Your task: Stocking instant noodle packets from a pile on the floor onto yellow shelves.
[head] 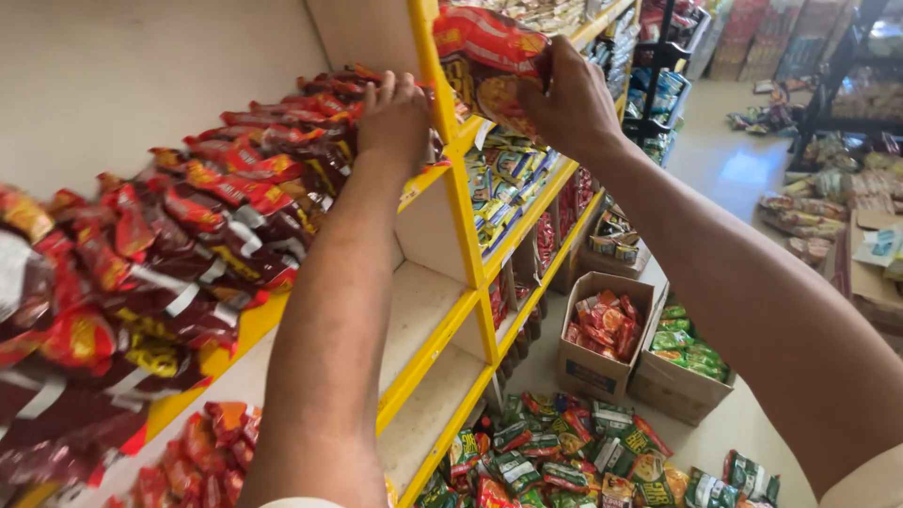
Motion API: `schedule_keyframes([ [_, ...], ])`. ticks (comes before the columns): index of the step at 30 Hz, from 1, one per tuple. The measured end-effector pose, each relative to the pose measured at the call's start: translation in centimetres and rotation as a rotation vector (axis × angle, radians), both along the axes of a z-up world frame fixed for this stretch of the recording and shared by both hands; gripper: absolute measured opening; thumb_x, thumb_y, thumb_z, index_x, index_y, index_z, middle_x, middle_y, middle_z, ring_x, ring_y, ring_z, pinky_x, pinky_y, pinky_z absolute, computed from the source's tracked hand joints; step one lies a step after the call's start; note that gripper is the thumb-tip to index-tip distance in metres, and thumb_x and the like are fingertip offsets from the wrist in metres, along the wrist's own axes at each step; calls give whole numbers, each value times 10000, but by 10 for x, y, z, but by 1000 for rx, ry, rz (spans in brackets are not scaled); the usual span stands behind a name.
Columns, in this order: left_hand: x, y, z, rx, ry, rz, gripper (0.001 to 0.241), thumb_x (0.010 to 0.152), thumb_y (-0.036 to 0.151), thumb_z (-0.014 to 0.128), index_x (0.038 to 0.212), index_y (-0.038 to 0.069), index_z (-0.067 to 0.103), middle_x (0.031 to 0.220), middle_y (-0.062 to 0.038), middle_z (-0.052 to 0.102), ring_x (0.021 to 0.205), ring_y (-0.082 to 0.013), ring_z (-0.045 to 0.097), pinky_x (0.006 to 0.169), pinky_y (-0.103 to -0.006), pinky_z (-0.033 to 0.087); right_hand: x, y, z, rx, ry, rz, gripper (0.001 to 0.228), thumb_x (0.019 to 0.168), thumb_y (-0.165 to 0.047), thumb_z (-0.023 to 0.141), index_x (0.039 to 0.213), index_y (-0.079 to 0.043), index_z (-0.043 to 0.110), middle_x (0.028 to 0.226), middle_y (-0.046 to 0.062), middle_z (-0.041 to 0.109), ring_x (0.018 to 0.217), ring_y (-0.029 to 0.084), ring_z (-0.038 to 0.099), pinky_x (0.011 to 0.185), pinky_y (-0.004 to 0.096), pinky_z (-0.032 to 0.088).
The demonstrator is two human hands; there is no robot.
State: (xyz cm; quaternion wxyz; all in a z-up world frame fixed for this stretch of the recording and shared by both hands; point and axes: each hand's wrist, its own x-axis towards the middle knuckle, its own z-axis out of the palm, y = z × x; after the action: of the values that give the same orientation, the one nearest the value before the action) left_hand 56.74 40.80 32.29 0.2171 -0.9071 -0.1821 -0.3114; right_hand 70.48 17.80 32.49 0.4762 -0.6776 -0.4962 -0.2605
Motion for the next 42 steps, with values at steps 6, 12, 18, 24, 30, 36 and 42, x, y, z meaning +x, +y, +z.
schedule_keyframes([
  [6,29,36,3,66,-14,-10,708,850,271,747,1441,-15,482,1536,-185,442,1426,-393,386,1144,-549,310,9,34,14,103,-17,59,357,968,-153,742,1150,-23,463,962,186,697,879,388,713,781,504,532],
  [12,19,14,26,-165,149,159,748,822,416,795,1448,168,471,1582,-84,396,1470,-376,344,1144,-551,329,-32,83,46,399,-333,268,646,857,16,621,1422,-183,379,1296,230,678,1119,458,684,889,502,578],
  [18,36,79,1,-145,122,18,724,784,483,829,1387,239,510,1407,-124,574,1340,-434,467,1103,-554,364,-35,157,38,81,-215,-11,634,944,-85,668,1486,-323,441,1177,230,631,905,402,726,712,499,596],
  [24,17,45,19,-240,91,50,744,768,368,879,1369,145,501,1216,-189,685,1214,-433,594,1021,-553,466,-4,190,20,7,-66,6,519,951,-142,719,1424,-265,544,1088,170,612,878,354,707,725,487,573],
  [30,27,73,16,-295,-25,-19,444,785,114,796,1191,52,626,1057,-236,731,1041,-413,711,938,-489,564,0,200,6,61,-181,71,474,927,-168,796,1369,-195,625,1179,165,555,932,355,694,780,473,575],
  [36,24,59,26,-394,-80,-48,471,741,93,789,1170,16,608,1038,-239,721,1013,-406,708,896,-476,566,4,187,7,144,-466,-22,459,833,-253,843,1271,-168,737,1128,102,534,1054,305,532,899,418,513],
  [42,22,56,20,-309,-53,17,479,782,74,766,1223,11,590,1054,-233,723,1040,-402,703,917,-487,568,8,216,12,15,-705,-239,326,864,-182,754,1189,-209,759,1187,42,590,1114,252,522,924,357,493],
])
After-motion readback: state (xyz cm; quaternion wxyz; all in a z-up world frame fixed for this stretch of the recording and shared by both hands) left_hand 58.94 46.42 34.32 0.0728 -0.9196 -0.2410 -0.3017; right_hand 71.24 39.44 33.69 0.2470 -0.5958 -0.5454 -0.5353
